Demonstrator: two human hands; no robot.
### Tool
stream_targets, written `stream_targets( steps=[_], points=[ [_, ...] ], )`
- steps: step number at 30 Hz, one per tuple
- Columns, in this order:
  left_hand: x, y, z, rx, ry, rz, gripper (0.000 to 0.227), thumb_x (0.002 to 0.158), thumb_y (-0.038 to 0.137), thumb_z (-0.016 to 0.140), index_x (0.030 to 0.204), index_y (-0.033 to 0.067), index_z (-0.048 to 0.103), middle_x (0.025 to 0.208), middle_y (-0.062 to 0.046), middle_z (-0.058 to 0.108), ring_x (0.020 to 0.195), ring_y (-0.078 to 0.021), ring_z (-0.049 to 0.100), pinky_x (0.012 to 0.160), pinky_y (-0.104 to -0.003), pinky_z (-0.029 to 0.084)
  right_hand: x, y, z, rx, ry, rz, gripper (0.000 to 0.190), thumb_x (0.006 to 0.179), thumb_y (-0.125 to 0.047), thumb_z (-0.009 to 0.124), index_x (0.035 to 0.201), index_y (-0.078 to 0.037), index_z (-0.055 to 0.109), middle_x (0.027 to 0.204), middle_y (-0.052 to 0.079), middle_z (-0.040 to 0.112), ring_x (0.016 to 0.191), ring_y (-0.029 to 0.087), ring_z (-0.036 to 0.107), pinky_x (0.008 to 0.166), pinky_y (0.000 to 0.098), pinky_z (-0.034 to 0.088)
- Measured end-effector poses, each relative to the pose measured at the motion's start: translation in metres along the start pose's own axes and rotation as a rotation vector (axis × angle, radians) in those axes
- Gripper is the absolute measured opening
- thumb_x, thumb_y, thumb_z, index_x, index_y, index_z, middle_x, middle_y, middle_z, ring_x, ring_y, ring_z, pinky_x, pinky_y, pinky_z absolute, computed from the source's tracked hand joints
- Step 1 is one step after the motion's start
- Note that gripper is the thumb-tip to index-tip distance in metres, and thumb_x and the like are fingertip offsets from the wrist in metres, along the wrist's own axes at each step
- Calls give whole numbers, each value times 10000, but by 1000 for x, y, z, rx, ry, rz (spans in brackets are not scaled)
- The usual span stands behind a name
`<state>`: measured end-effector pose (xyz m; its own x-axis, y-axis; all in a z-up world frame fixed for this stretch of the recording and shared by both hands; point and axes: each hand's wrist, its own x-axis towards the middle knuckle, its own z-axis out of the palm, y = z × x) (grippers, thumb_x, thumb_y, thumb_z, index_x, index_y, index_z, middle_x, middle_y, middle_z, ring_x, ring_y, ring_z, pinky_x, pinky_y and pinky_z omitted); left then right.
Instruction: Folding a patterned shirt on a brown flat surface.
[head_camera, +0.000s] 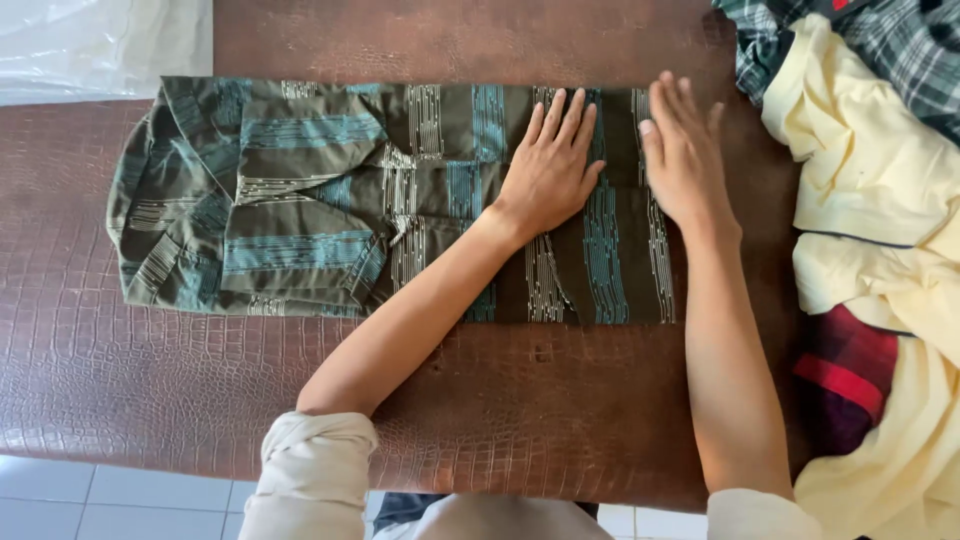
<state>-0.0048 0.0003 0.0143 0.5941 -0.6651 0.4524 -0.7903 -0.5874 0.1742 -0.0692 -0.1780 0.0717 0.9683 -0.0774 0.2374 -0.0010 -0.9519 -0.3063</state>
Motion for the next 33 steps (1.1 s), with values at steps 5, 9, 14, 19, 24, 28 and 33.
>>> stream_targets(
  steps=[5, 9, 14, 19, 24, 28, 33],
  points=[
    [-12, 45, -57, 40, -49, 111, 599, 1081, 325, 431, 1538, -58, 374, 1604, -265, 375, 1510, -416, 325, 1277, -541, 229, 1, -7, 20, 96, -75, -225, 562, 1031, -4, 519, 1566, -5, 346, 1642, 162, 284, 1497, 331, 288, 1249, 464, 196],
    [-53, 66, -51, 45, -214, 168, 958, 1105, 582, 508, 1635, -55, 26, 1717, -273, 75, 1618, -380, 156, 1343, -466, 162, -4, -13, 17, 60, -39, -271, 460, 1102, -120, 443, 1532, 42, 415, 1623, 153, 353, 1504, 266, 319, 1263, 443, 169],
    [-66, 63, -55, -13, -149, 194, 906, 1056, 554, 517, 1606, -87, 186, 1683, -298, 184, 1588, -409, 204, 1312, -478, 163, -7, -17, 15, 70, 25, -304, 469, 1063, -43, 467, 1520, 60, 435, 1594, 191, 403, 1487, 308, 358, 1252, 479, 213],
    [-79, 70, -53, -40, -157, 189, 873, 1049, 550, 476, 1605, -73, 224, 1673, -320, 176, 1585, -422, 146, 1302, -504, 125, -4, -6, 27, 54, 50, -327, 456, 1073, -63, 493, 1514, 49, 457, 1587, 175, 430, 1464, 316, 410, 1243, 480, 247],
    [-99, 80, -55, -67, -212, 261, 743, 1047, 475, 396, 1593, -24, 320, 1676, -306, 197, 1586, -412, 121, 1290, -526, 64, -1, -5, 29, 48, 31, -303, 454, 1101, -116, 428, 1526, 42, 450, 1593, 168, 424, 1469, 319, 394, 1231, 493, 240],
    [-109, 94, -61, -30, -266, 287, 712, 1052, 445, 385, 1589, -19, 322, 1673, -314, 189, 1577, -443, 118, 1282, -532, 74, -5, -11, 23, 59, 56, -311, 447, 1099, -112, 436, 1508, 63, 472, 1581, 172, 447, 1462, 318, 409, 1213, 496, 275],
    [-116, 117, -88, 106, -163, 288, 663, 921, 468, 606, 1325, -58, 622, 1471, -313, 501, 1313, -448, 490, 1045, -534, 434, -6, -20, 14, 121, 46, -315, 452, 1060, -66, 459, 1481, 96, 484, 1564, 216, 459, 1453, 370, 415, 1192, 536, 287]
  ],
)
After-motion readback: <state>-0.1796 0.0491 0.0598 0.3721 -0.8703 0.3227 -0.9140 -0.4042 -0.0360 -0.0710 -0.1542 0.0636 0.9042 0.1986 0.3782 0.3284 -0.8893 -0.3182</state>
